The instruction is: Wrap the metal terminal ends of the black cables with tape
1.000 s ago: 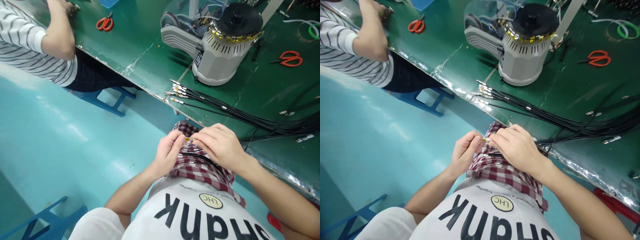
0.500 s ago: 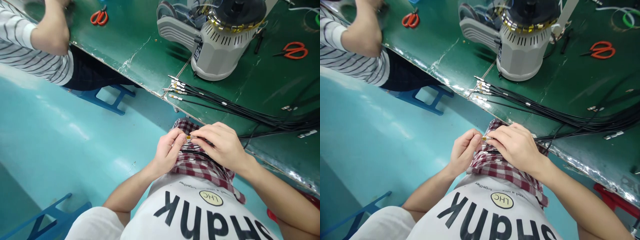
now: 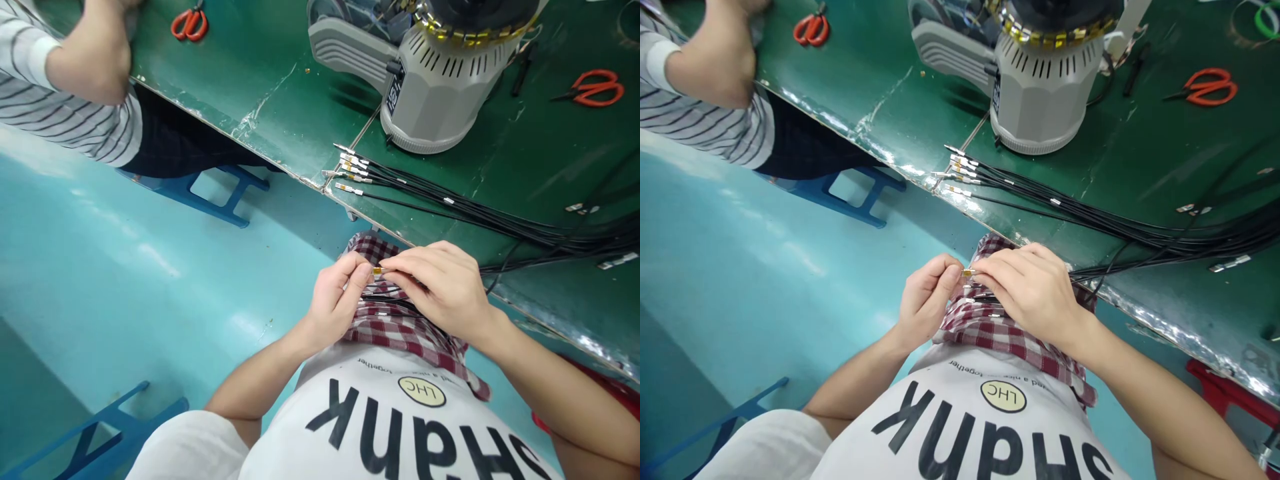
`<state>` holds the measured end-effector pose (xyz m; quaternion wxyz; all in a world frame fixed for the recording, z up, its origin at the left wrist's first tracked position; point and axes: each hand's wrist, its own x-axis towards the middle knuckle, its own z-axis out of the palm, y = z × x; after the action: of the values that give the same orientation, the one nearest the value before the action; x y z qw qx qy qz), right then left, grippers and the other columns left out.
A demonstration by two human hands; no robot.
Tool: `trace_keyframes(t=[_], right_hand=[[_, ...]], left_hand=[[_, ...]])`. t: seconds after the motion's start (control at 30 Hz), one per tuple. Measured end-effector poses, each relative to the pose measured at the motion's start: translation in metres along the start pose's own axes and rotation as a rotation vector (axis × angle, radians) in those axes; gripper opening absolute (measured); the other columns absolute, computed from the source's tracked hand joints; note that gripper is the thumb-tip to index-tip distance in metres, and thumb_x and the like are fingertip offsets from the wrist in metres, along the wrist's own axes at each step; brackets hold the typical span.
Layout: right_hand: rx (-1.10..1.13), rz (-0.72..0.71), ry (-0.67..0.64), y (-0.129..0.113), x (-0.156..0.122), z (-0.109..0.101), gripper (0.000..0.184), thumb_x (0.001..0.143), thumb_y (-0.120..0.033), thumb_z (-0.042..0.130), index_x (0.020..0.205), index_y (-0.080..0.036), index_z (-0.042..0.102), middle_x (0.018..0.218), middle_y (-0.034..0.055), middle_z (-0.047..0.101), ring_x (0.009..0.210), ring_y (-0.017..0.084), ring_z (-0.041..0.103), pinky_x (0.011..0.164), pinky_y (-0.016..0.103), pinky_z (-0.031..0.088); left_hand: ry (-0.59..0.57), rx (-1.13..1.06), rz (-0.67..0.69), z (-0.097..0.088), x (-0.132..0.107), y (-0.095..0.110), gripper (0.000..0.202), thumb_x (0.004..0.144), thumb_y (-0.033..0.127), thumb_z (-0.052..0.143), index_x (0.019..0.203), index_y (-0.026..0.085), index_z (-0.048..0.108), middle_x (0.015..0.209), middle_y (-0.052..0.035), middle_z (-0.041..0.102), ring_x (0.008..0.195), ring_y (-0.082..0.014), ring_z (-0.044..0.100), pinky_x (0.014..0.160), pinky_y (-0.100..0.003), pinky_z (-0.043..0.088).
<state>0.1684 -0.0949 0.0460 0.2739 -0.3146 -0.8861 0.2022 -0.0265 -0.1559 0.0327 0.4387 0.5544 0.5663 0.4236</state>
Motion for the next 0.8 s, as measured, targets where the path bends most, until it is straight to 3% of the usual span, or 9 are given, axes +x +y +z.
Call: trace_keyframes(t=[0.33, 0.8], right_hand=[[0.009, 0.042, -0.077, 0.0022, -0.0002, 0.0030, 0.015, 0.098, -0.028, 0.061, 0.110, -0.021, 0.068, 0.099, 0.0015, 0.078, 0.086, 0.017, 0.072, 0.080, 0.033, 0.048], [-0.068, -0.091, -0.017, -0.0063, 0.0010, 0.0096, 0.013, 0.098, -0.020, 0.061, 0.106, -0.015, 0.069, 0.093, 0.0016, 0.078, 0.080, 0.014, 0.072, 0.077, 0.031, 0.048]], left_hand=[[0.000, -0.028, -0.021, 0.0010, -0.0007, -0.0017, 0.029, 0.104, 0.032, 0.046, 0.079, 0.018, 0.053, 0.074, -0.0003, 0.056, 0.070, -0.0119, 0.051, 0.069, -0.025, 0.043], [-0.024, -0.177, -0.108, 0.0070, -0.0042, -0.0078, 0.034, 0.102, 0.038, 0.050, 0.075, 0.017, 0.053, 0.068, 0.0010, 0.050, 0.064, -0.0108, 0.045, 0.063, -0.024, 0.039]])
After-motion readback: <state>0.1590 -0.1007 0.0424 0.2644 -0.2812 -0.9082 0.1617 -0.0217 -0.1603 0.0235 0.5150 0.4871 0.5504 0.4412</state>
